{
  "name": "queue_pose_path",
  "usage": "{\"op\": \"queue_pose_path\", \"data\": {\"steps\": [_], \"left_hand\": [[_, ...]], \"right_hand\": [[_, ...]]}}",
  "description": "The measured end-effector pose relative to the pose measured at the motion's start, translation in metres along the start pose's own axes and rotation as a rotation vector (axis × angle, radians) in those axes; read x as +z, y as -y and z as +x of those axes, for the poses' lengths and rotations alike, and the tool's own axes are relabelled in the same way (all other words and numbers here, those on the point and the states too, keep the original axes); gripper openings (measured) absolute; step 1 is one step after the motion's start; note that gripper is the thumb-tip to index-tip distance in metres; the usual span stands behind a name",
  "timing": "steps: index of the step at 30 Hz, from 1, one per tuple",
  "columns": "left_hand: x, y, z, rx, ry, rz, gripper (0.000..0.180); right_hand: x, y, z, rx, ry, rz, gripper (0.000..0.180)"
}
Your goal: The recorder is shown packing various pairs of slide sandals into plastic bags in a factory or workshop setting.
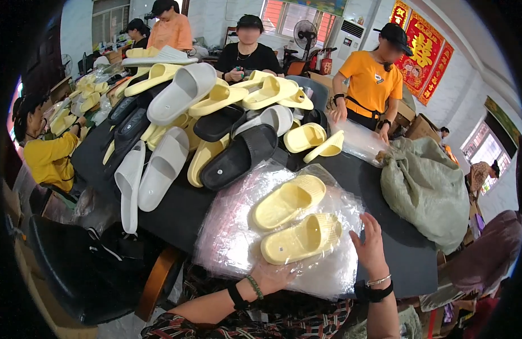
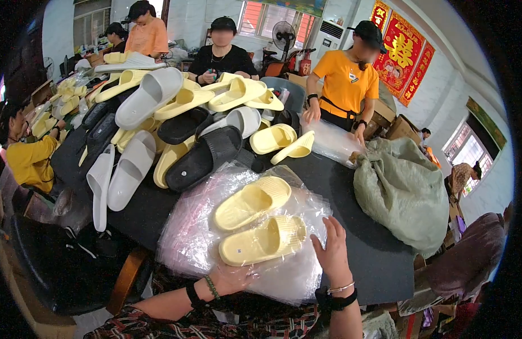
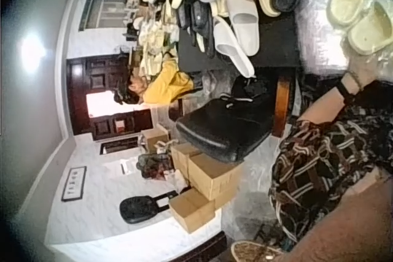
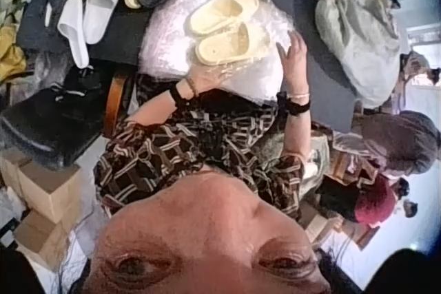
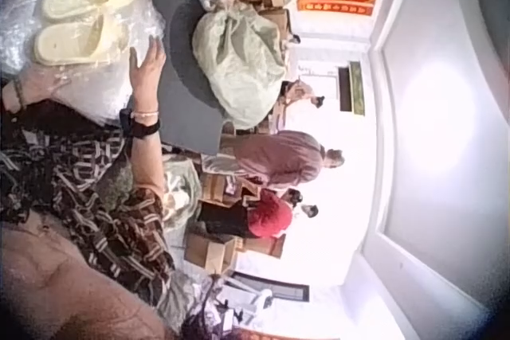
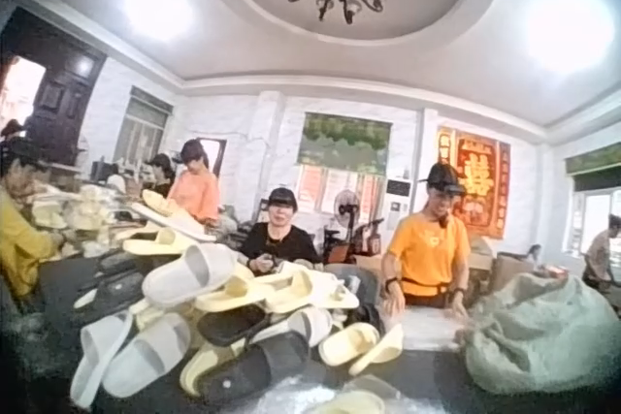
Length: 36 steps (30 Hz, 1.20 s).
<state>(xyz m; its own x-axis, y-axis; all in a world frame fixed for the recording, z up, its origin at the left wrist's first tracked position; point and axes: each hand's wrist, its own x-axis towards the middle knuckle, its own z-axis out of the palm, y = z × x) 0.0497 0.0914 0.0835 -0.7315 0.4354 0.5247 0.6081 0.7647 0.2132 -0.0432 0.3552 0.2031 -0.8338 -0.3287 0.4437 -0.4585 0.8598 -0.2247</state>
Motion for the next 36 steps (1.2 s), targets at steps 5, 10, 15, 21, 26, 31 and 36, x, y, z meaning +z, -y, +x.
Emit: {"op": "queue_pose_path", "data": {"steps": [5, 10, 15, 21, 26, 31, 36], "left_hand": [[-0.002, 0.001, 0.000, 0.018, -0.002, 0.038, 0.043], [-0.001, -0.001, 0.003, -0.088, -0.010, -0.072, 0.046], [0.008, -0.001, 0.000, -0.115, 0.036, -0.083, 0.044], [0.019, 0.007, -0.010, -0.087, -0.078, -0.076, 0.039], [0.011, 0.005, -0.008, -0.175, 0.137, -0.285, 0.040], [-0.007, 0.005, 0.009, -0.223, 0.186, -0.478, 0.044], [-0.043, -0.011, 0.033, -0.281, -0.127, -0.625, 0.043]], "right_hand": [[0.021, -0.047, 0.008, 0.099, 0.001, 0.037, 0.051], [0.038, -0.057, 0.017, 0.190, 0.117, -0.036, 0.055], [0.044, -0.072, 0.018, 0.156, -0.039, -0.121, 0.055], [0.002, -0.032, 0.013, 0.371, 0.077, 0.179, 0.038], [-0.025, 0.007, -0.029, 0.610, 0.261, 0.597, 0.059], [-0.010, 0.006, -0.059, 0.721, 0.209, 0.945, 0.062], [-0.007, 0.001, -0.062, 0.691, 0.074, 1.205, 0.063]]}}
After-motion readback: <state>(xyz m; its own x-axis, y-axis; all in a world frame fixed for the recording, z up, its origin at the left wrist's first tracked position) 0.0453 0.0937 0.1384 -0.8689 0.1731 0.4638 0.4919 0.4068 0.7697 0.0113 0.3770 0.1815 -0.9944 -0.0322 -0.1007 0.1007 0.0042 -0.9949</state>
